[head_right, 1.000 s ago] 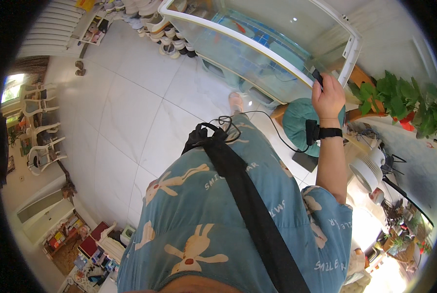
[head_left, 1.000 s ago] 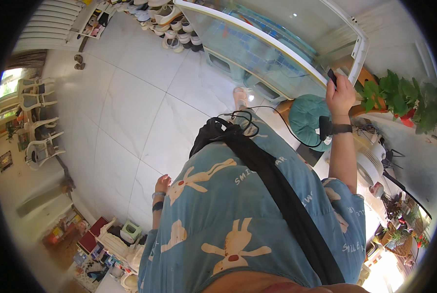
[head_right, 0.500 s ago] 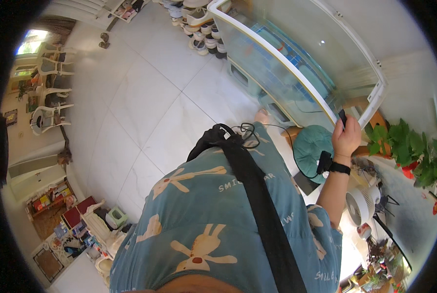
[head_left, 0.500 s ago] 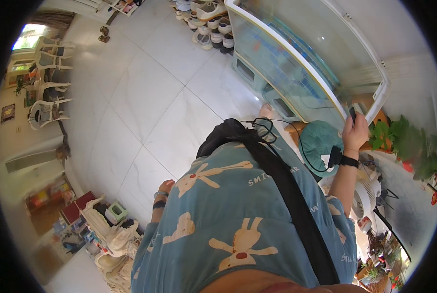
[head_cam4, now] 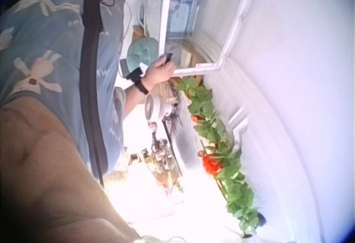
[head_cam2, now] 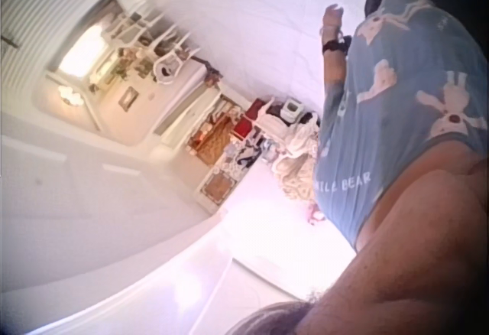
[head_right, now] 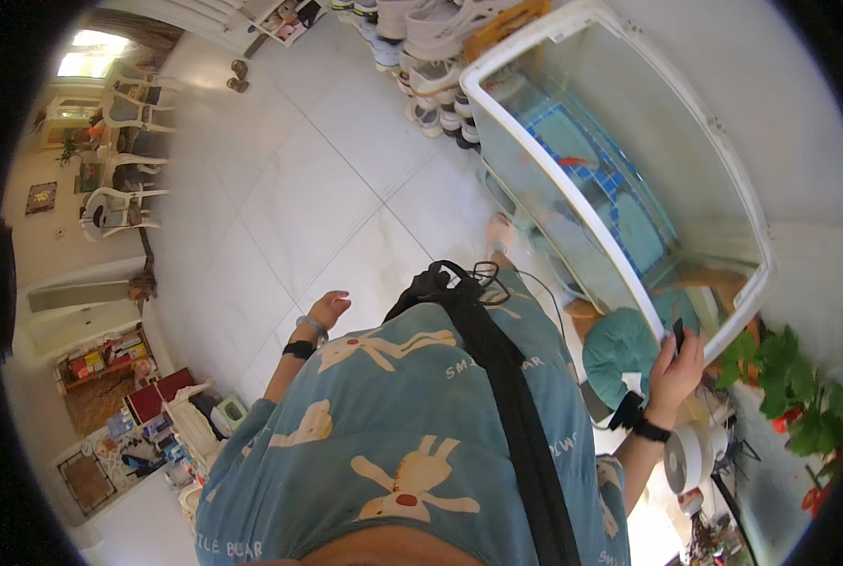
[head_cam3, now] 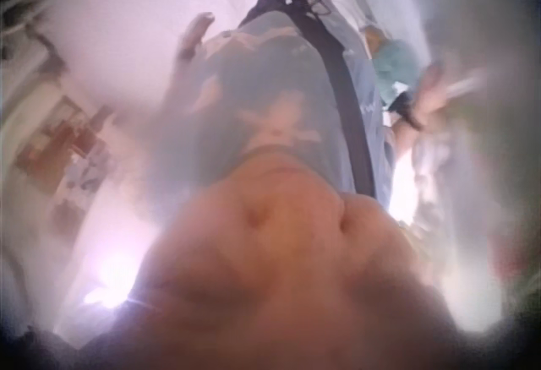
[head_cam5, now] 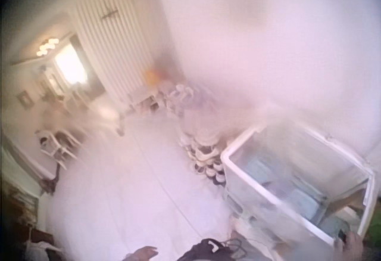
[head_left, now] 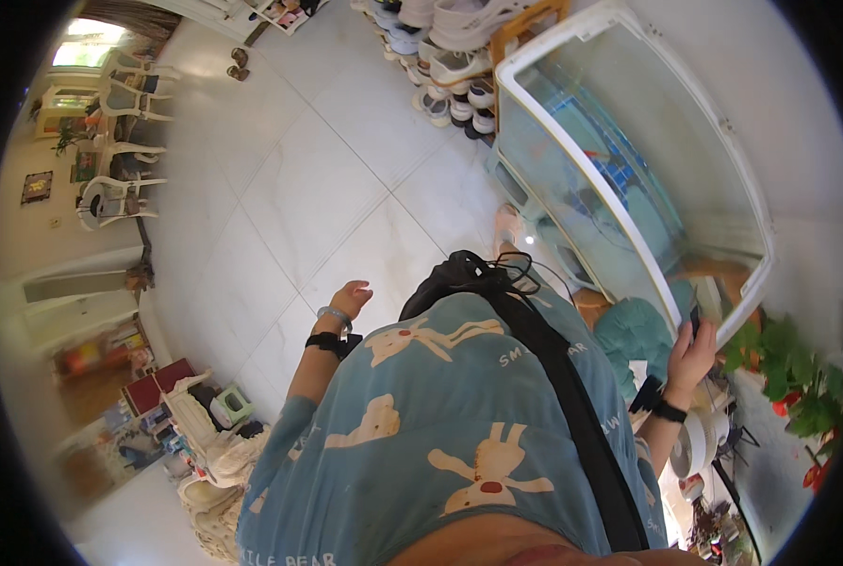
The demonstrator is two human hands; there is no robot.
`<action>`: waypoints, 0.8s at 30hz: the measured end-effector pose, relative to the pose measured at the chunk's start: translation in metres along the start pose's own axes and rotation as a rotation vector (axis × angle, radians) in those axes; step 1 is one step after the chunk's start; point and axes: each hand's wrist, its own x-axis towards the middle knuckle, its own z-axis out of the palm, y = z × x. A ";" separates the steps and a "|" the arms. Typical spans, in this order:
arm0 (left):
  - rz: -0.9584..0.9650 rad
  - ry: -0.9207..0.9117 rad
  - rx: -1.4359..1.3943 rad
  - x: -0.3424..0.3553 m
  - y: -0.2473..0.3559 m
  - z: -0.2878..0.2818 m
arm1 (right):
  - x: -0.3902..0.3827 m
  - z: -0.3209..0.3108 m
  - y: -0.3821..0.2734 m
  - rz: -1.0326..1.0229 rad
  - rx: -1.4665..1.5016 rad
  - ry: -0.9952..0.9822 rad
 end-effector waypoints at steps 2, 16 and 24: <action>0.060 -0.004 -0.004 0.014 0.024 -0.012 | 0.007 0.003 -0.022 -0.038 -0.017 0.065; -0.002 0.022 -0.044 0.054 0.051 -0.059 | 0.087 0.067 -0.126 -0.101 0.273 -0.044; -0.113 -0.099 0.067 0.078 -0.065 -0.096 | 0.097 0.095 -0.136 0.280 0.150 0.136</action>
